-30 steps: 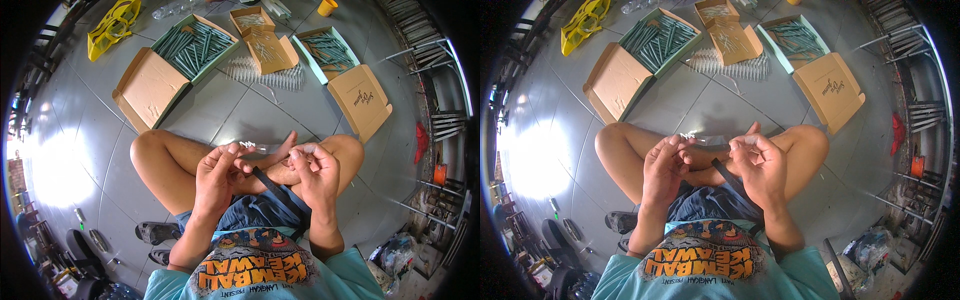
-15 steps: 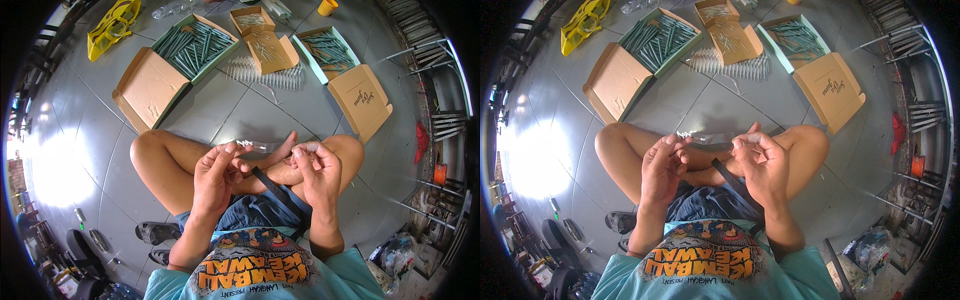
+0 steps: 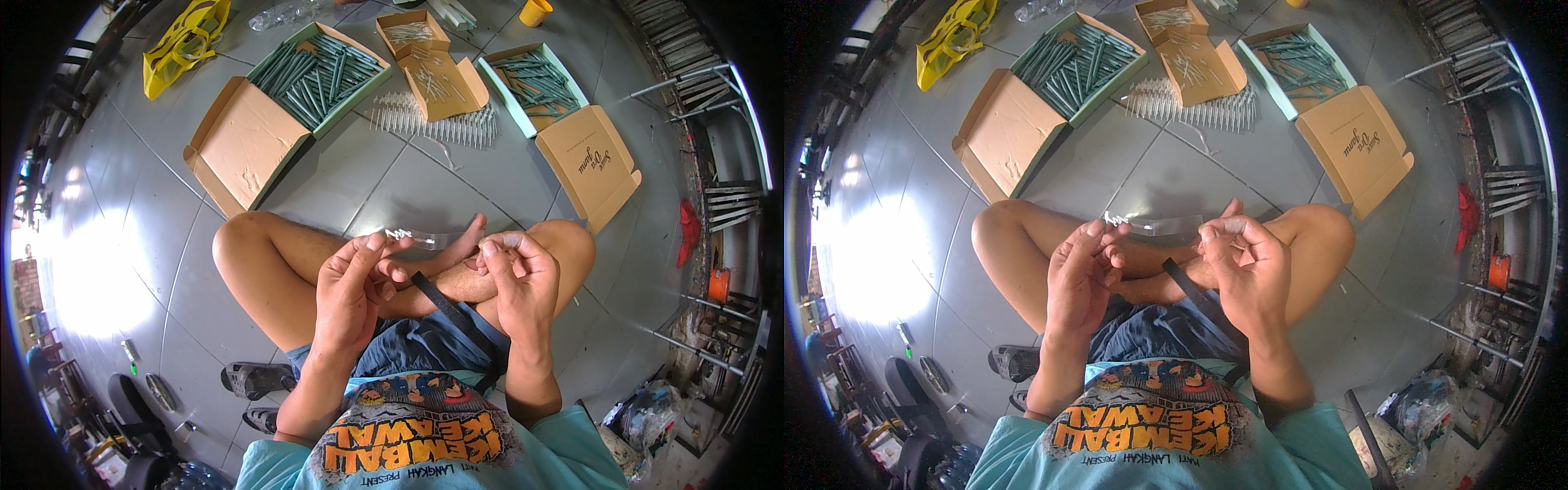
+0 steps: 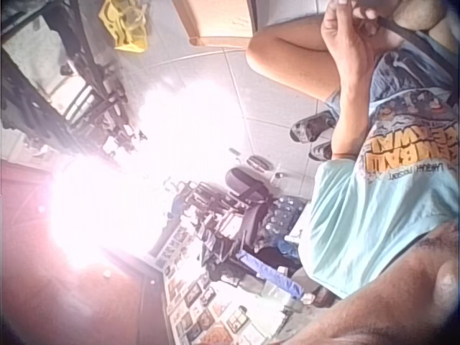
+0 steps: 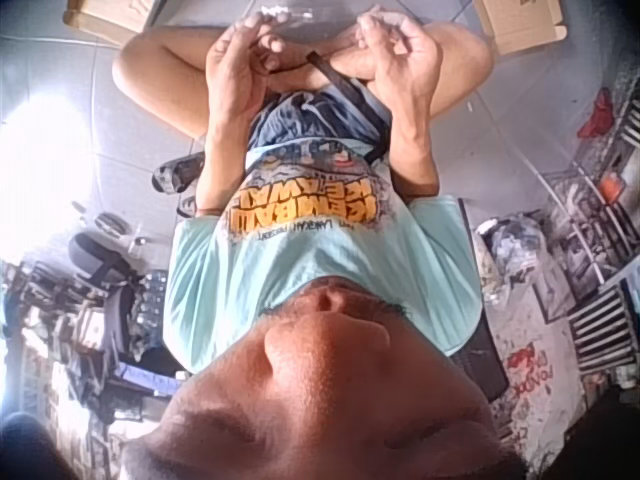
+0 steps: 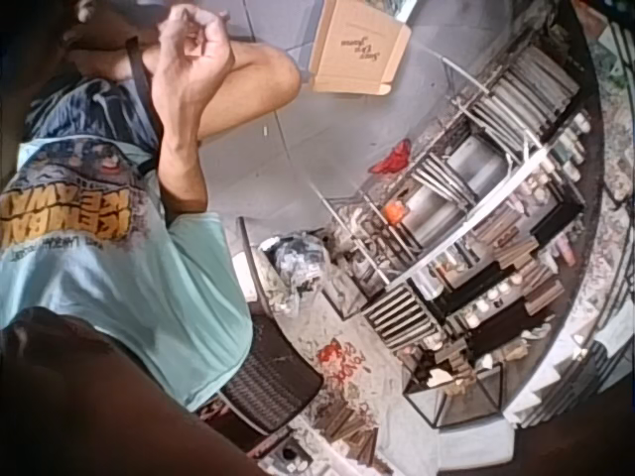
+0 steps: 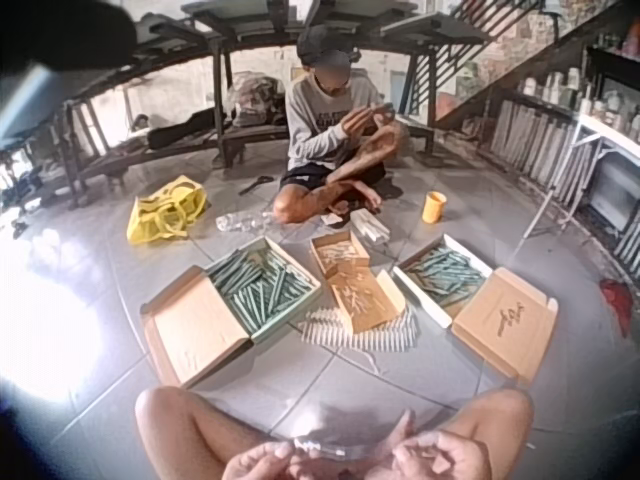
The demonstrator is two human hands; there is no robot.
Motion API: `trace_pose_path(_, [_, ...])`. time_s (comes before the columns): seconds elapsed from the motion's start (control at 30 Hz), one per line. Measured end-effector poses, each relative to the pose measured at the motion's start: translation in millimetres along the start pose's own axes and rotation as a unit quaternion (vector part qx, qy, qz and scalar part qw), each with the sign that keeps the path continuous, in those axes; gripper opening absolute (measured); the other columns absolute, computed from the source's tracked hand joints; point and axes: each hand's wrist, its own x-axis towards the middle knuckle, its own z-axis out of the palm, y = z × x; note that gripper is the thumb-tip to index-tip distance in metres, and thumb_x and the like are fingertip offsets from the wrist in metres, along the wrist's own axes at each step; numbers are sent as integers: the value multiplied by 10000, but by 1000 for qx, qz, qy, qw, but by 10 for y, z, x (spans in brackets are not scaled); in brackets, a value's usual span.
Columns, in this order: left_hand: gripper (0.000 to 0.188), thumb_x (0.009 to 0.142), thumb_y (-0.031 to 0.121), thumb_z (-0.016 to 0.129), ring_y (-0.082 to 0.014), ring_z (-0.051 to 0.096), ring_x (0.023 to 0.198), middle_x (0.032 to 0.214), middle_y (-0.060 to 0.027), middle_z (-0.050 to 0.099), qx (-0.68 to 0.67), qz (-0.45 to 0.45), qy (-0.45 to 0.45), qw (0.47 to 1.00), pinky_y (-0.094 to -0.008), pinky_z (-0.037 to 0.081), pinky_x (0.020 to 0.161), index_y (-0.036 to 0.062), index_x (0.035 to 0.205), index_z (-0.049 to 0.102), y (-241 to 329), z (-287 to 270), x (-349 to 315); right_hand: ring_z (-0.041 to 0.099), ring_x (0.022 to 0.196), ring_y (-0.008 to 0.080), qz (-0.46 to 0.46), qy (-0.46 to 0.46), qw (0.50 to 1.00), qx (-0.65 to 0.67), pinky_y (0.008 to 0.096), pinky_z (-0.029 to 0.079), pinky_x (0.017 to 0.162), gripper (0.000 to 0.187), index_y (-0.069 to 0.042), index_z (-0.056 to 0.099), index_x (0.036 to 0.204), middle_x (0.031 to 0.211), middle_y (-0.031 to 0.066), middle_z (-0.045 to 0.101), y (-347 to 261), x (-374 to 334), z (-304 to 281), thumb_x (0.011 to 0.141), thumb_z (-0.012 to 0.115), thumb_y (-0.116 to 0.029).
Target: The person assembles small white plastic components by joining multiple pieces by hand and then inserting a metal rod into a green plastic tube.
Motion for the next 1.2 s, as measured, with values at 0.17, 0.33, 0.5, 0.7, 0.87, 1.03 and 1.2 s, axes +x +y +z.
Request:
trace_pose_path(0.17, [235, 998, 229, 589, -100, 654, 713, 1047, -158, 704, -5, 3, -4, 1000, -182, 482, 546, -1, 1011, 638, 2, -8, 1, 624, 794, 116, -1, 3, 1000, -7, 262, 534, 758, 140, 64, 644, 960, 830, 67, 645, -7, 3, 3, 932, 658, -73])
trace_pose_path(0.33, [228, 998, 227, 589, -103, 655, 713, 1059, -166, 698, -6, -1, -5, 1000, -180, 486, 542, 4, 1016, 632, -3, -32, 11, 626, 796, 112, -4, 10, 1000, -1, 262, 536, 759, 116, 53, 647, 959, 854, 73, 656, 13, 2, -4, 928, 659, -58])
trace_pose_path(0.5, [224, 999, 224, 587, -102, 656, 714, 1061, -169, 698, -8, 1, -4, 1000, -177, 485, 542, 4, 1021, 628, 5, -26, 16, 626, 797, 108, -4, 14, 1000, -4, 261, 535, 759, 105, 44, 649, 956, 877, 73, 661, 19, 5, -14, 924, 663, -56])
trace_pose_path(0.7, [218, 1001, 219, 584, -102, 657, 712, 1051, -169, 702, -12, 0, 0, 1000, -177, 484, 540, 7, 1018, 630, 8, -22, 9, 624, 791, 108, 5, 20, 1000, -2, 257, 530, 746, 107, 42, 650, 947, 862, 71, 659, 7, 3, -15, 922, 670, -60])
trace_pose_path(0.87, [242, 996, 274, 581, -94, 625, 723, 1055, -123, 695, 20, 2, -2, 1000, -187, 449, 523, 38, 995, 635, 6, -35, 12, 623, 787, 110, -4, 16, 1000, 0, 258, 527, 743, 103, 48, 647, 937, 839, 70, 655, -6, 10, -13, 924, 663, -53])
trace_pose_path(1.03, [245, 995, 275, 583, -96, 625, 723, 1054, -122, 696, 24, 2, 3, 1000, -188, 449, 529, 37, 999, 639, 9, -31, 6, 618, 785, 107, -6, 16, 1000, 1, 256, 525, 748, 94, 49, 646, 937, 837, 67, 650, 1, 11, -21, 926, 655, -44])
trace_pose_path(1.2, [241, 991, 272, 588, -95, 620, 717, 1046, -122, 697, 27, 2, 8, 1000, -191, 450, 529, 38, 997, 644, 18, -16, -4, 614, 784, 104, 0, 22, 1000, 11, 256, 523, 747, 87, 48, 644, 934, 843, 67, 649, 5, 8, -22, 927, 651, -39])
